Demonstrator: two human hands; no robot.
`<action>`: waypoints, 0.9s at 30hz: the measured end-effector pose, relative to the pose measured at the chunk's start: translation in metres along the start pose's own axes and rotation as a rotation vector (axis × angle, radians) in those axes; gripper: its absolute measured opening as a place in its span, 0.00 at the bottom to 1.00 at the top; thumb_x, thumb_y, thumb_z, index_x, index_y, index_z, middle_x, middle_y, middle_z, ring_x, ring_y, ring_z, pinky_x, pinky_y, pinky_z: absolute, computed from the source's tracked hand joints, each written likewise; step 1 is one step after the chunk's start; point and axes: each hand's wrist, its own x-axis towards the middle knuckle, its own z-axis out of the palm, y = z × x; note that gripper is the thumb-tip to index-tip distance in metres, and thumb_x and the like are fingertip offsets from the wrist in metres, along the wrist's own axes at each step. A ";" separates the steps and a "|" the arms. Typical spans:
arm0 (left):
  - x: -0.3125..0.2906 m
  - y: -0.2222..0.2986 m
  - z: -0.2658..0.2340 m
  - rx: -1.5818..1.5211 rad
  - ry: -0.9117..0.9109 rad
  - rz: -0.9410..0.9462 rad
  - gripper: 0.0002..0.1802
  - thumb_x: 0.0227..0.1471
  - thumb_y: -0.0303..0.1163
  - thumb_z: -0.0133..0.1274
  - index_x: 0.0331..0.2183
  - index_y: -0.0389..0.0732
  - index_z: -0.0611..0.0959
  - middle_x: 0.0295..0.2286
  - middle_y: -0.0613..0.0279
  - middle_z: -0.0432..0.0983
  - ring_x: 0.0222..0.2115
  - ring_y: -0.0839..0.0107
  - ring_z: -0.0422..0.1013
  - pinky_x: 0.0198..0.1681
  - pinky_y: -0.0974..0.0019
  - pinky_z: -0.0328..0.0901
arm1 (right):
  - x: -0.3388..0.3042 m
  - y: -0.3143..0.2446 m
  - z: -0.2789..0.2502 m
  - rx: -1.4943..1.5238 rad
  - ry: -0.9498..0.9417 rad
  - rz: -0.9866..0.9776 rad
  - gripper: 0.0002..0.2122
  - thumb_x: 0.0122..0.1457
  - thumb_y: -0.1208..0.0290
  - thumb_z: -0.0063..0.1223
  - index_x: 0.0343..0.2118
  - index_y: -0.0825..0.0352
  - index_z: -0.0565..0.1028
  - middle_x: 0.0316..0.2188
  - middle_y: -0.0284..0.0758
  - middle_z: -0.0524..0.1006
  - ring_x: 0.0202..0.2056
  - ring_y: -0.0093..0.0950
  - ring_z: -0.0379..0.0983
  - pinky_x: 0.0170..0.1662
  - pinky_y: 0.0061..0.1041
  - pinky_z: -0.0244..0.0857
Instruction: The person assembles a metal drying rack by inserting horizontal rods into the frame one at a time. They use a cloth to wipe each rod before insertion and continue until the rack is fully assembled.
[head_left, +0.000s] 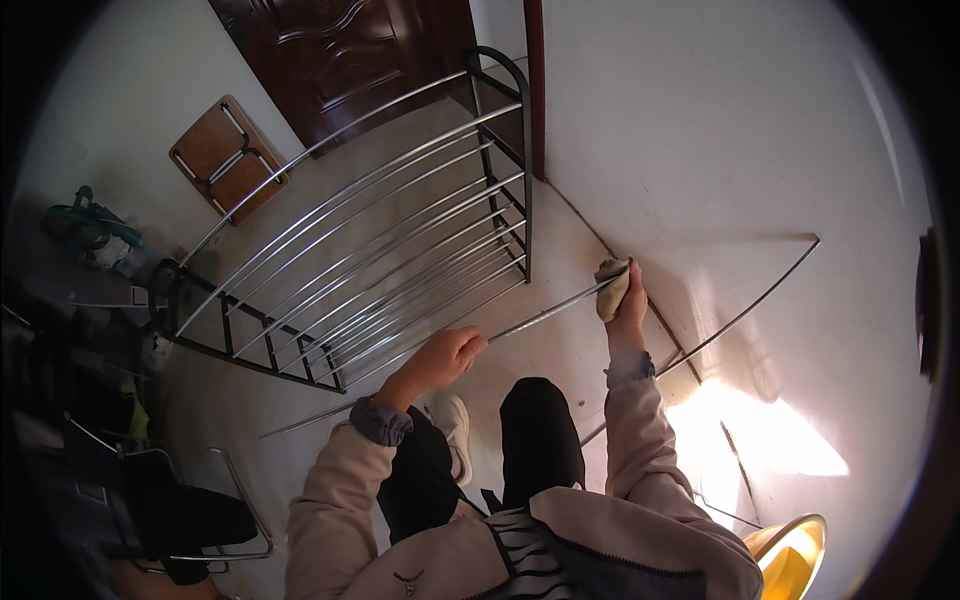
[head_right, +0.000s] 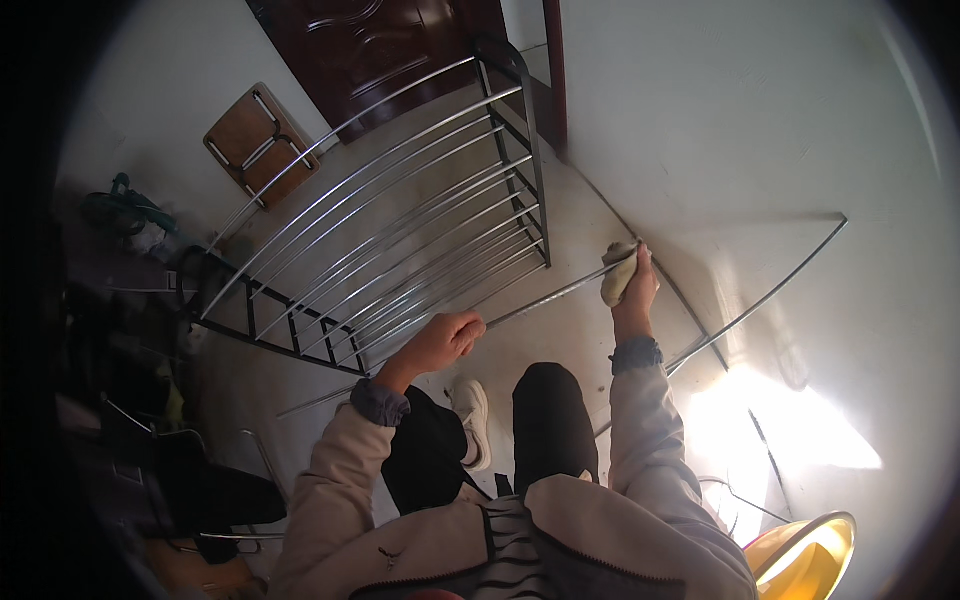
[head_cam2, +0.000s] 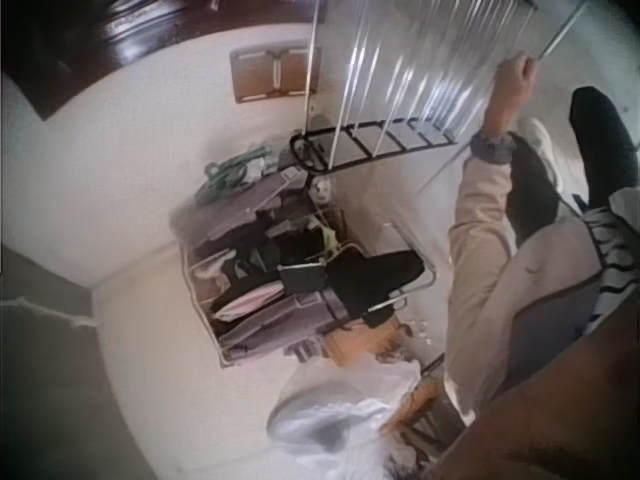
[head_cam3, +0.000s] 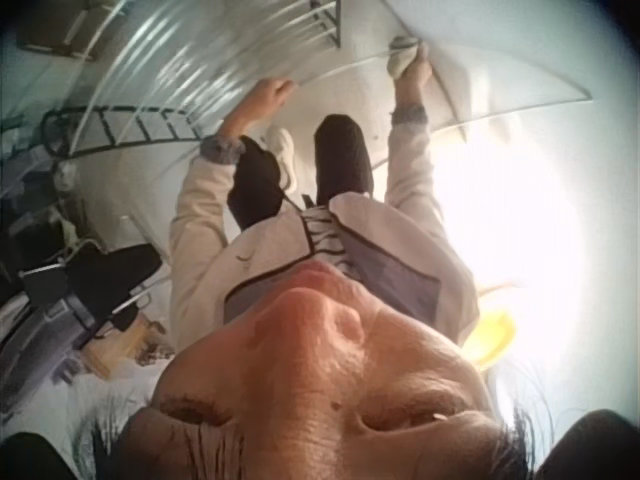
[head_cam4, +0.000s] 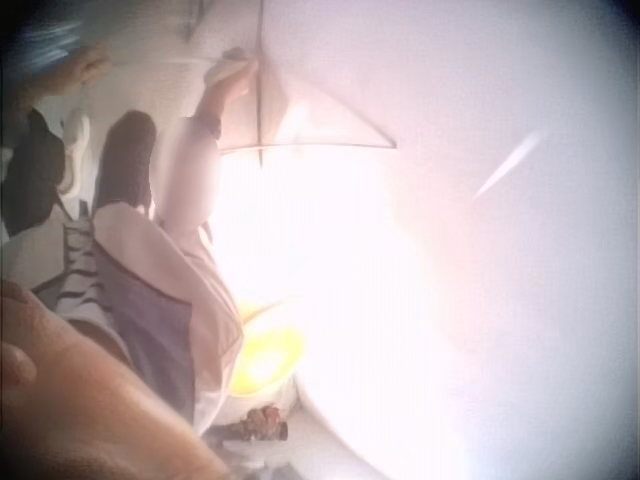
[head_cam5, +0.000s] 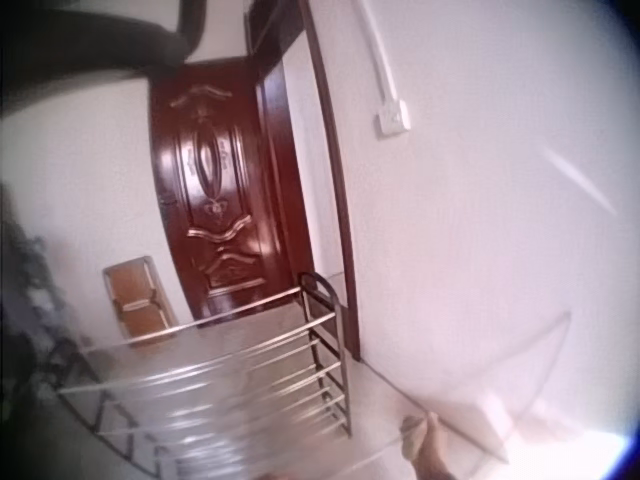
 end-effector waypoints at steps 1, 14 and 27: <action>0.001 -0.002 0.001 0.047 0.026 0.065 0.13 0.66 0.34 0.49 0.33 0.34 0.77 0.18 0.59 0.69 0.20 0.73 0.64 0.26 0.64 0.63 | -0.001 0.000 -0.002 0.016 -0.003 0.031 0.17 0.69 0.59 0.51 0.46 0.71 0.75 0.40 0.43 0.81 0.40 0.36 0.80 0.47 0.34 0.75; 0.017 0.010 0.017 0.216 0.107 0.025 0.14 0.63 0.38 0.54 0.38 0.35 0.80 0.29 0.46 0.80 0.29 0.48 0.76 0.32 0.53 0.67 | -0.081 0.070 0.042 -0.204 -0.015 0.105 0.17 0.68 0.56 0.52 0.44 0.69 0.76 0.36 0.34 0.79 0.37 0.26 0.76 0.42 0.28 0.71; -0.019 -0.020 -0.012 0.329 0.243 0.151 0.10 0.62 0.32 0.55 0.34 0.34 0.77 0.26 0.46 0.74 0.28 0.44 0.72 0.31 0.52 0.66 | -0.062 0.024 0.054 -0.115 -0.145 -0.062 0.18 0.70 0.55 0.48 0.42 0.68 0.75 0.37 0.39 0.81 0.36 0.31 0.78 0.40 0.27 0.72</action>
